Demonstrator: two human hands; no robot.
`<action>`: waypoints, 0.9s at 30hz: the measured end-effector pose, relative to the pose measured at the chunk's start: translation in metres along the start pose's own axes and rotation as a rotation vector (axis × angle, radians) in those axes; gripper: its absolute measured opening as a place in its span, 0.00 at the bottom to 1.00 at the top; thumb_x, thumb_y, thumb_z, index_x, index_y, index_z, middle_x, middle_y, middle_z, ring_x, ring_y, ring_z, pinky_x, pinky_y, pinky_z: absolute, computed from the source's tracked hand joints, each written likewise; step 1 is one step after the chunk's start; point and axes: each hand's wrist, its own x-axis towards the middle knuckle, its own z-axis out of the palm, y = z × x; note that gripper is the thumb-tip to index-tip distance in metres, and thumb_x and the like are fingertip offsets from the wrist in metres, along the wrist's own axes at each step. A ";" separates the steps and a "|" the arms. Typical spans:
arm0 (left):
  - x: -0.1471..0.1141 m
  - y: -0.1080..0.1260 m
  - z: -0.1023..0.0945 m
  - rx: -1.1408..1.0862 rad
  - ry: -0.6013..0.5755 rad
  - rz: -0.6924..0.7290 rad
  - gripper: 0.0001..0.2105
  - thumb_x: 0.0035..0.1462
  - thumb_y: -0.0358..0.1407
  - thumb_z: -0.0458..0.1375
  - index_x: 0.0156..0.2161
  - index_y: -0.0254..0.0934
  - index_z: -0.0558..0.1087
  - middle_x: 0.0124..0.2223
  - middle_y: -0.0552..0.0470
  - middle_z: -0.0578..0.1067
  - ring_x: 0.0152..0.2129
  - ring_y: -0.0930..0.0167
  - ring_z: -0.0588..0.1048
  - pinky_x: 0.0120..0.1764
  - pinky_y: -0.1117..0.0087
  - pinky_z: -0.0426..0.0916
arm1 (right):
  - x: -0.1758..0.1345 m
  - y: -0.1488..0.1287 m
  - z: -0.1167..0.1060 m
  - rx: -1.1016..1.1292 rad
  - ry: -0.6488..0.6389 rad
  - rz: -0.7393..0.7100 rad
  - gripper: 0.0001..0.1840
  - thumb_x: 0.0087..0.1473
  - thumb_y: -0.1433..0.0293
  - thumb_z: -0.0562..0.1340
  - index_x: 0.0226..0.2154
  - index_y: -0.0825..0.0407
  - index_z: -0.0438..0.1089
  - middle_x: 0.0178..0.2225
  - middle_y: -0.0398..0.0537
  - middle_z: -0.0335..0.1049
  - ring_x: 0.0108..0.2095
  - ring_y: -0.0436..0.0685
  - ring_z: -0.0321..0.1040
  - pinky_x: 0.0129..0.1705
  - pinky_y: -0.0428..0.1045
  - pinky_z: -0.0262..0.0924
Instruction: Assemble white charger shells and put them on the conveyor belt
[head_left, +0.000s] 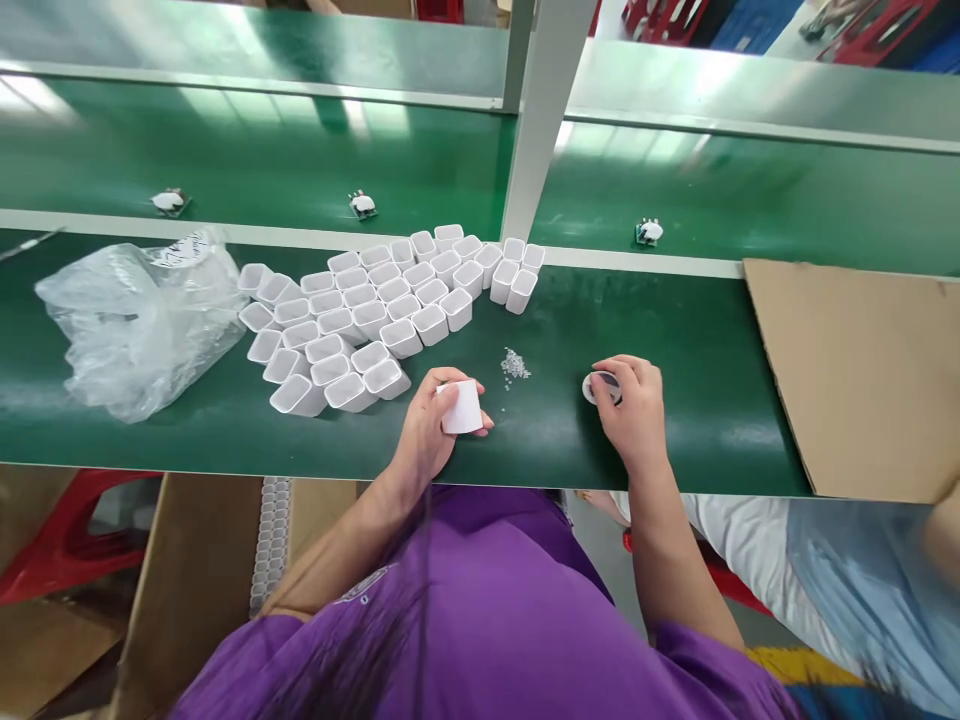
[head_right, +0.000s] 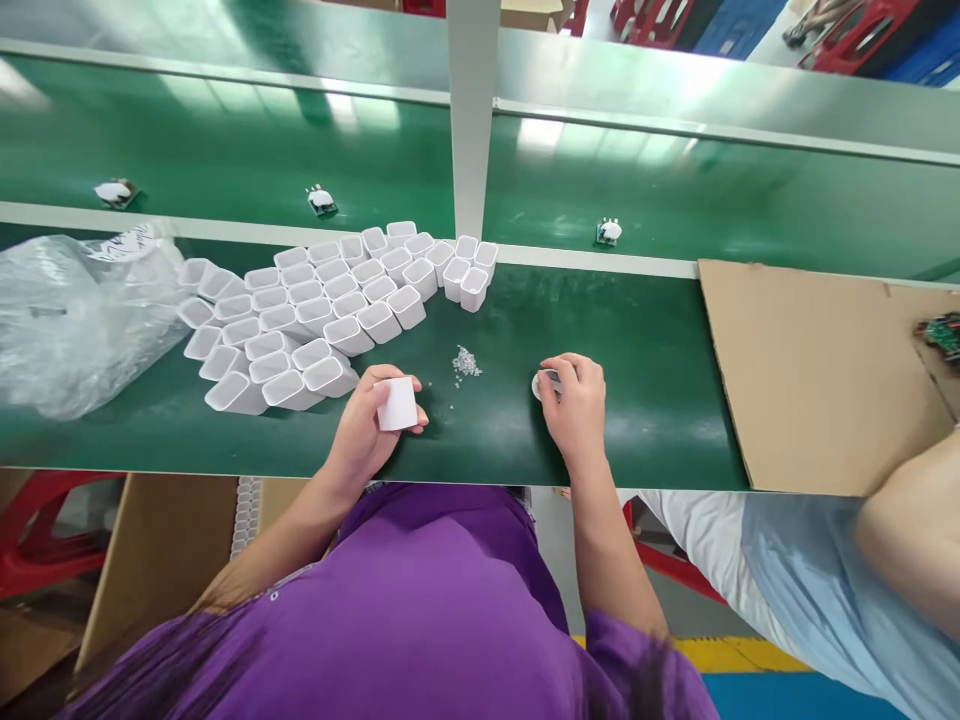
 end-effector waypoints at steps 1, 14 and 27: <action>0.000 0.001 0.000 -0.032 0.002 -0.038 0.16 0.52 0.47 0.60 0.38 0.39 0.63 0.33 0.56 0.74 0.19 0.75 0.75 0.22 0.75 0.70 | 0.000 -0.008 0.001 0.008 0.033 -0.020 0.09 0.64 0.64 0.56 0.39 0.50 0.70 0.42 0.56 0.70 0.44 0.66 0.66 0.45 0.61 0.64; 0.006 -0.007 0.000 -0.243 0.069 -0.218 0.16 0.59 0.49 0.56 0.37 0.36 0.70 0.30 0.51 0.77 0.30 0.67 0.79 0.32 0.65 0.77 | 0.018 -0.108 0.051 0.519 -0.216 -0.374 0.15 0.62 0.67 0.59 0.51 0.50 0.61 0.49 0.55 0.65 0.49 0.64 0.65 0.49 0.60 0.66; 0.002 -0.005 -0.005 -0.177 -0.203 -0.297 0.22 0.57 0.53 0.57 0.43 0.34 0.70 0.32 0.46 0.80 0.25 0.66 0.80 0.29 0.68 0.75 | 0.085 -0.056 0.015 0.537 -0.251 -0.179 0.20 0.57 0.61 0.65 0.50 0.49 0.65 0.46 0.48 0.70 0.41 0.58 0.69 0.41 0.52 0.67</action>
